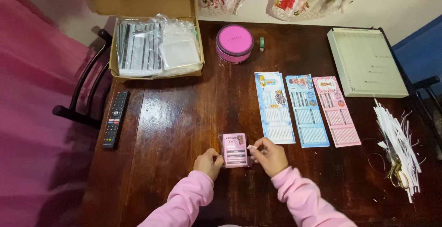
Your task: The person places a stack of cards and a small object into a clear plastic bag, seals it, and uses shears to trim the excess plastic from the top.
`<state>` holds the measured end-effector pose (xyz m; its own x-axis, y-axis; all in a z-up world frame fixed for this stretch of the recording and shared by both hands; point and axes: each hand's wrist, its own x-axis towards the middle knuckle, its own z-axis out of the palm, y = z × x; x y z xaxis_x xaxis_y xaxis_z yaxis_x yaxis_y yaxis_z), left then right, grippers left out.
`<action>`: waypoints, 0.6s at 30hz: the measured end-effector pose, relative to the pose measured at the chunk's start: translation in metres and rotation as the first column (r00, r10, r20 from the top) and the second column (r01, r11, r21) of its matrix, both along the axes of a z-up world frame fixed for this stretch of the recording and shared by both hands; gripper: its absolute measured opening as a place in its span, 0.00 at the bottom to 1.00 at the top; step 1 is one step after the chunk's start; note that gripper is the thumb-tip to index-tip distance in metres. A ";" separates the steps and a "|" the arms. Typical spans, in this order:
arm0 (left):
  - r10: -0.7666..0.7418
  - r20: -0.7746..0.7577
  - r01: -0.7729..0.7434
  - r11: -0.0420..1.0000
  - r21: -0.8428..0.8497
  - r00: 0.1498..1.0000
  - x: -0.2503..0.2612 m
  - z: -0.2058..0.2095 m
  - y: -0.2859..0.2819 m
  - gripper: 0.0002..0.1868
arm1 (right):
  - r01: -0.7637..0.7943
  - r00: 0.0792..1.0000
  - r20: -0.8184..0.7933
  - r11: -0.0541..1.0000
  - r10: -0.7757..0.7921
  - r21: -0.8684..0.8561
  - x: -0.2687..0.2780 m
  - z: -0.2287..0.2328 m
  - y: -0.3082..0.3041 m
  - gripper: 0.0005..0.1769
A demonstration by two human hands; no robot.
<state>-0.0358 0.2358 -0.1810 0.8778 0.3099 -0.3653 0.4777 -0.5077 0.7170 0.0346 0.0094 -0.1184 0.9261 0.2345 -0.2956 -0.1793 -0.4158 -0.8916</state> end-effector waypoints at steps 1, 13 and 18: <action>0.006 0.000 -0.006 1.000 -0.003 1.000 0.001 0.003 0.000 0.13 | -0.006 1.000 0.000 1.000 0.006 -0.003 0.005 0.010 -0.001 0.08; -0.016 -0.024 0.015 0.998 -0.061 1.000 -0.001 0.018 0.003 0.12 | -0.544 0.555 0.335 0.637 0.761 -0.547 0.046 0.092 0.032 0.09; -0.025 -0.050 0.024 1.000 -0.020 0.998 0.000 0.018 0.002 0.12 | -0.577 0.535 0.381 0.655 0.754 -0.488 0.051 0.073 0.020 0.09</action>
